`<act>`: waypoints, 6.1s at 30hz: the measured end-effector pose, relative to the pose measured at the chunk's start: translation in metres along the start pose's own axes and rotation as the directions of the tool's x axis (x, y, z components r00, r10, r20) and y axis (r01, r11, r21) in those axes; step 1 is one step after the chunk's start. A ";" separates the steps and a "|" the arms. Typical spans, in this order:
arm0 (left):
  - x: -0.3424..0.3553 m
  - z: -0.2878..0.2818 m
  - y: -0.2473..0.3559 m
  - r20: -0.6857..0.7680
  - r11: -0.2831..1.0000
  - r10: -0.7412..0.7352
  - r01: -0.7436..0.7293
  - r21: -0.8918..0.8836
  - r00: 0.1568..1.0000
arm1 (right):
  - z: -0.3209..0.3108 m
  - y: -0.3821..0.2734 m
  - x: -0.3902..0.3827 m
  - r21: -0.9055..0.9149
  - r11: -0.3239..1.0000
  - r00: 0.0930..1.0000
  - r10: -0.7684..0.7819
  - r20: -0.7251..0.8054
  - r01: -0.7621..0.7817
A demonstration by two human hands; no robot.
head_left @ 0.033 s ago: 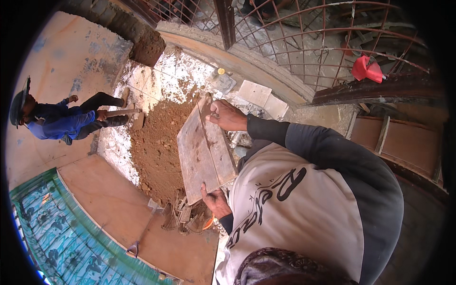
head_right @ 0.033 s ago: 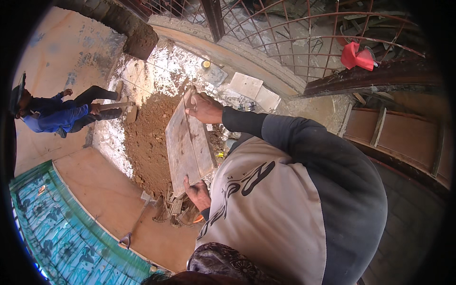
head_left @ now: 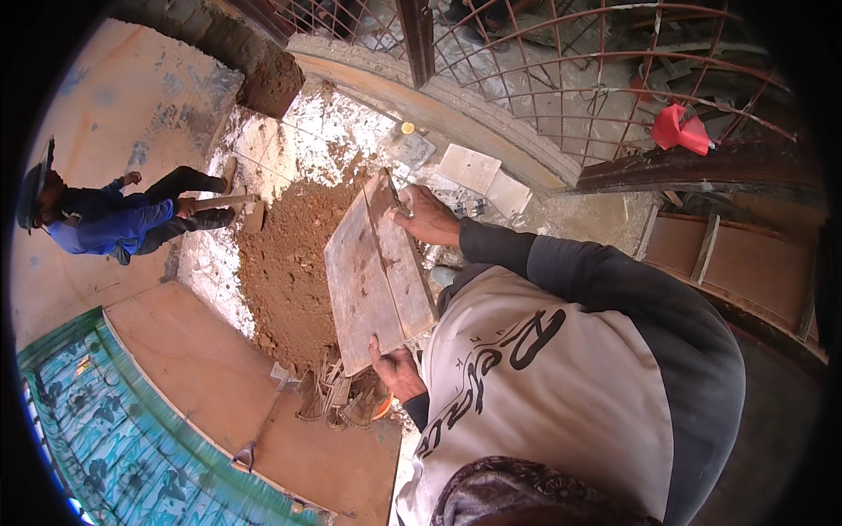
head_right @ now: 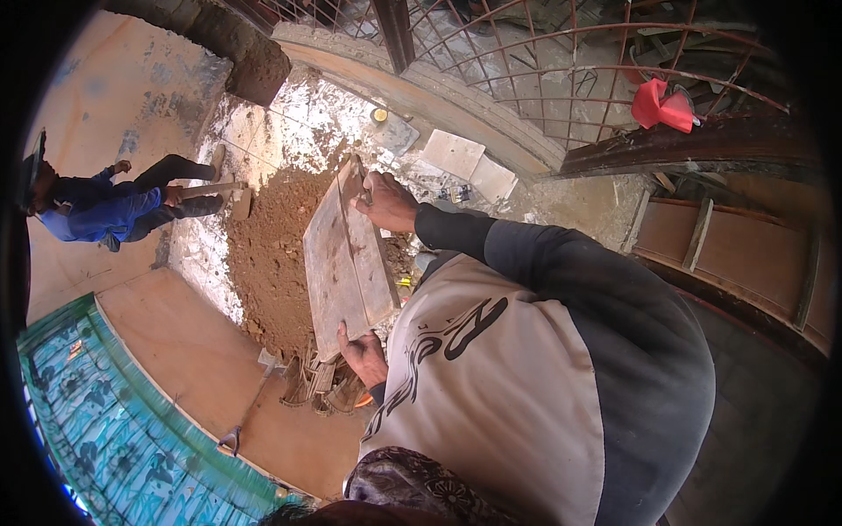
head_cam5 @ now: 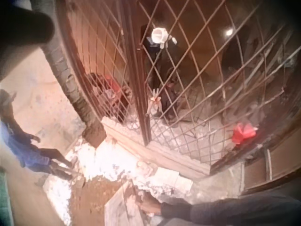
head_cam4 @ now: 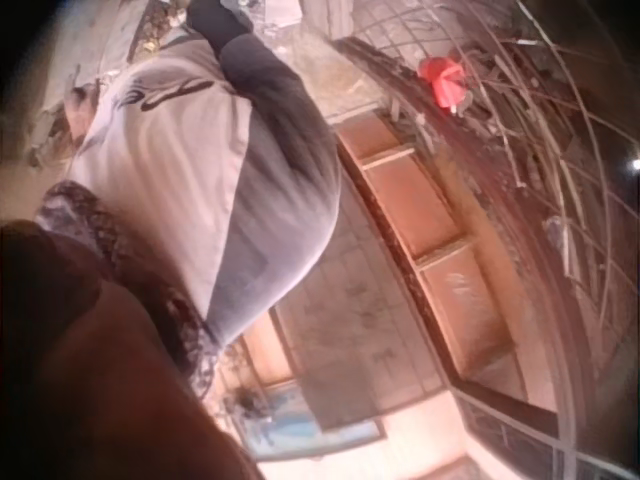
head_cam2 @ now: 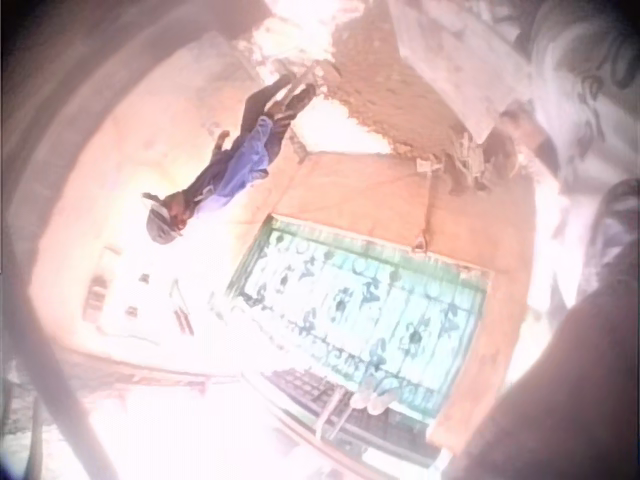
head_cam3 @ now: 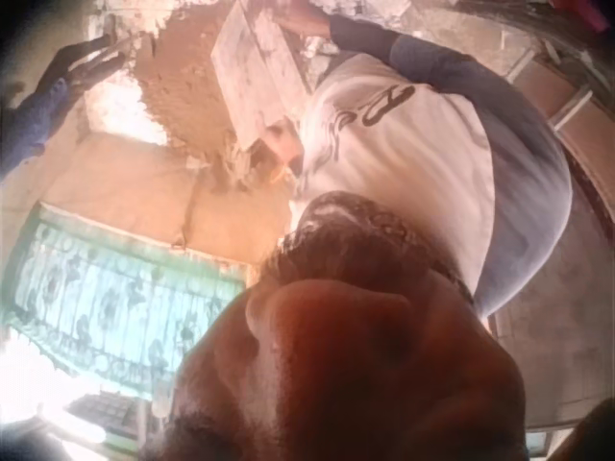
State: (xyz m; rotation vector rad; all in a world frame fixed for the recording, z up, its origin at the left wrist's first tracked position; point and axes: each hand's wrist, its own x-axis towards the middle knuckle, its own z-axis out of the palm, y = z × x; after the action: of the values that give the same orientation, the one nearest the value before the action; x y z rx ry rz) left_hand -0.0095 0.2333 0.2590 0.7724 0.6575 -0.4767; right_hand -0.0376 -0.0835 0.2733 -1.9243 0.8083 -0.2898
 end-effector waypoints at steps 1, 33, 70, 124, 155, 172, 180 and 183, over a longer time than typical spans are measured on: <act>-0.004 0.004 0.004 0.007 1.000 0.006 -0.006 0.004 1.000 | 0.001 0.000 -0.009 0.185 0.969 0.975 0.131 0.179 -0.164; 0.003 0.071 -0.047 -0.165 0.975 0.189 -0.205 -0.087 0.968 | -0.005 0.015 0.040 0.409 0.534 0.589 0.222 0.777 -0.740; 0.440 0.176 0.029 -0.206 0.969 0.196 -0.158 0.187 0.959 | 0.279 0.134 0.400 0.396 0.497 0.630 0.516 0.581 -0.772; 0.717 0.278 -0.185 0.516 0.098 0.286 -0.560 0.823 0.807 | 0.270 0.114 0.720 0.090 0.982 0.826 0.089 0.556 -0.166; 0.588 0.075 -0.108 -0.390 0.768 0.118 0.165 0.619 0.913 | 0.418 0.438 0.584 -0.631 0.774 0.878 0.334 0.342 -0.049; 0.576 -0.041 -0.081 -0.553 0.987 0.016 0.074 0.140 0.833 | 0.510 0.532 0.668 -0.362 0.932 0.677 0.282 0.680 -0.024; 0.576 -0.044 -0.042 -0.454 0.976 0.173 -0.091 0.197 0.874 | 0.385 0.319 0.600 0.118 0.844 0.553 0.231 0.800 -0.524; 0.573 -0.036 -0.022 -0.409 0.944 0.254 -0.133 0.303 0.877 | 0.356 0.271 0.583 0.188 0.801 0.530 0.182 0.828 -0.569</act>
State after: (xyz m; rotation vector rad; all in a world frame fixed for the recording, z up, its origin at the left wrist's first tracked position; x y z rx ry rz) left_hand 0.3671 0.1581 -0.1686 1.2127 0.9393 -0.1992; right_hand 0.4728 -0.2879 -0.2142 -1.1680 0.4742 0.5993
